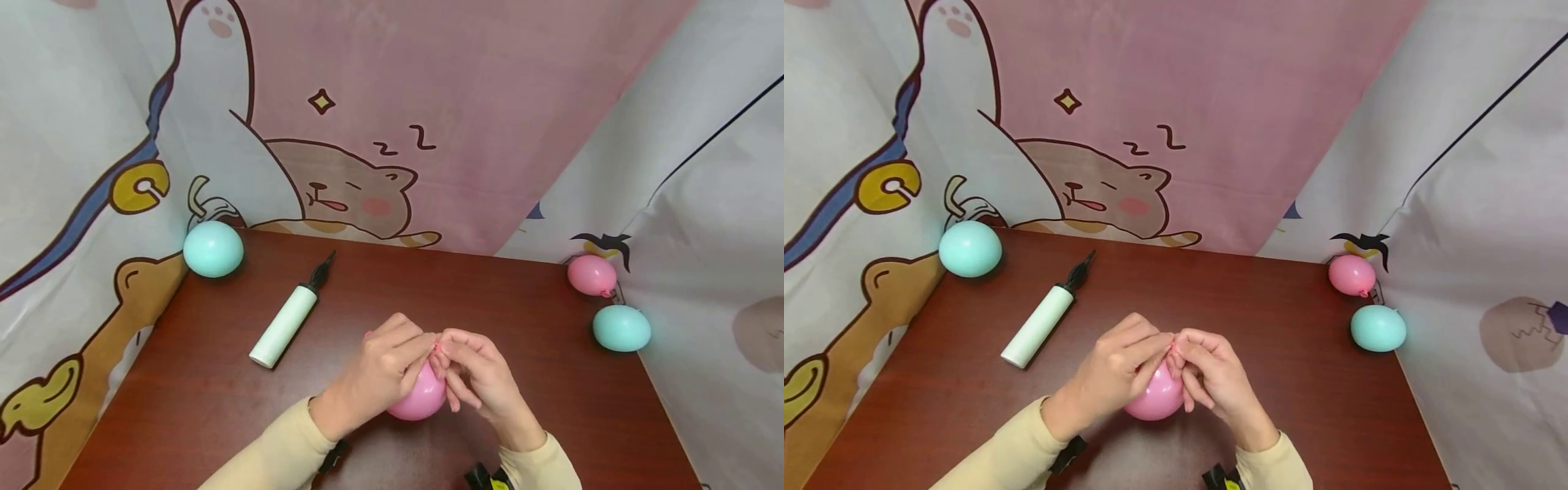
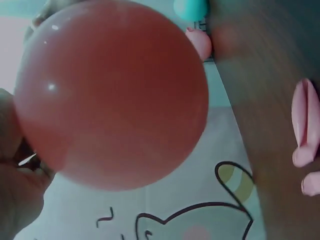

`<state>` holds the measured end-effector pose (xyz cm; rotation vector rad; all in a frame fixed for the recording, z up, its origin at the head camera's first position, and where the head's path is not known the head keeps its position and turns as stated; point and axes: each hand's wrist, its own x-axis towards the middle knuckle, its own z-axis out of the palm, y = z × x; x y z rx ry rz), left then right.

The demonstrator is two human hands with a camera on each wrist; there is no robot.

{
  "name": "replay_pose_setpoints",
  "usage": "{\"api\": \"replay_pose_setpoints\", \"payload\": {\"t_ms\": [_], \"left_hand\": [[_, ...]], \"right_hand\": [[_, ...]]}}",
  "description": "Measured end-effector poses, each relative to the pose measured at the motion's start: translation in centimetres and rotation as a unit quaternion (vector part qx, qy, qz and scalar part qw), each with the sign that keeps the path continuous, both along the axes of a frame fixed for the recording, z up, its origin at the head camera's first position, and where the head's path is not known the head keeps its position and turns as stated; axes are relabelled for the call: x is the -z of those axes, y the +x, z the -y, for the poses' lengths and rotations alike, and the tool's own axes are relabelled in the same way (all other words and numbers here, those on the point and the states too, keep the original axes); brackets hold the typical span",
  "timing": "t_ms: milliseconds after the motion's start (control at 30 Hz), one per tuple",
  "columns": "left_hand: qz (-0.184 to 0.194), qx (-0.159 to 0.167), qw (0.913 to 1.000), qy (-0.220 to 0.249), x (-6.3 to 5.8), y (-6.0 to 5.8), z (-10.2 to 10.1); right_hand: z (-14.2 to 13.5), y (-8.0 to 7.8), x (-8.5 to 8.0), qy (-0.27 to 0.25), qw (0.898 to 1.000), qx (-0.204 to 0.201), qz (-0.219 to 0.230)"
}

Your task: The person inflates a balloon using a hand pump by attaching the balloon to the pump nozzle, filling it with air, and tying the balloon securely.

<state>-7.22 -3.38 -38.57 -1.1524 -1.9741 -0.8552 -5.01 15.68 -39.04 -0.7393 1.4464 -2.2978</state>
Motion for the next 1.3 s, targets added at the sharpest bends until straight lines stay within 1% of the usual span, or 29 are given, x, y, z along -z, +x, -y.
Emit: {"api": "replay_pose_setpoints", "payload": {"t_ms": [67, 133, 200, 233, 367, 400, 467, 600, 633, 700, 767, 933, 1000, 1067, 1167, 1300], "left_hand": [[-0.024, -0.026, 0.9974, -0.062, 0.0, 0.5, 0.2], [-0.037, -0.042, 0.9905, -0.126, -0.1, 0.8, 0.4], [-0.033, -0.044, 0.9832, -0.174, -0.5, 0.9, 0.6], [-0.026, -0.039, 0.9804, -0.192, -0.8, 0.9, 0.8], [-0.001, -0.012, 0.9735, -0.228, -1.7, 0.5, 1.4], [-0.001, -0.007, 0.9715, -0.237, -1.9, 0.4, 1.5], [-0.016, -0.007, 0.9662, -0.257, -2.2, 0.2, 1.7], [-0.064, -0.025, 0.9537, -0.293, -2.8, 0.4, 1.6], [-0.072, -0.032, 0.9514, -0.298, -2.9, 0.5, 1.5], [-0.072, -0.042, 0.9504, -0.300, -3.1, 0.8, 1.3], [-0.056, -0.054, 0.9524, -0.295, -3.2, 1.1, 1.2], [0.003, -0.076, 0.9589, -0.273, -3.2, 1.7, 0.7], [0.014, -0.084, 0.9620, -0.259, -3.1, 1.8, 0.4], [0.016, -0.089, 0.9673, -0.237, -2.9, 1.7, 0.1], [0.022, -0.083, 0.9769, -0.196, -2.5, 1.5, -0.2], [0.044, -0.049, 0.9886, -0.135, -2.0, 1.0, -0.4]], "right_hand": [[0.0, 0.0, 0.1, 0.013, 1.000, 0.013, 0.001], [0.0, 0.1, 0.3, 0.026, 0.999, 0.024, 0.004], [0.0, 0.1, 0.3, 0.033, 0.999, 0.030, 0.000], [0.0, 0.1, 0.3, 0.037, 0.999, 0.031, -0.002], [-0.2, 0.2, 0.3, 0.062, 0.998, 0.015, -0.006], [-0.2, 0.3, 0.3, 0.069, 0.998, 0.008, -0.008], [-0.2, 0.3, 0.2, 0.082, 0.997, -0.005, -0.011], [-0.1, 0.2, 0.2, 0.096, 0.995, -0.019, -0.014], [-0.1, 0.2, 0.2, 0.097, 0.995, -0.019, -0.014], [0.0, 0.2, 0.2, 0.102, 0.995, -0.015, -0.011], [0.0, 0.2, 0.1, 0.105, 0.994, -0.012, -0.012], [0.2, 0.2, 0.1, 0.111, 0.994, -0.009, -0.021], [0.2, 0.2, 0.1, 0.117, 0.993, 0.000, -0.009], [0.3, 0.3, 0.0, 0.120, 0.993, 0.010, -0.002], [0.3, 0.4, -0.1, 0.119, 0.993, 0.017, 0.010], [0.4, 0.3, -0.2, 0.108, 0.994, 0.009, -0.001]]}}
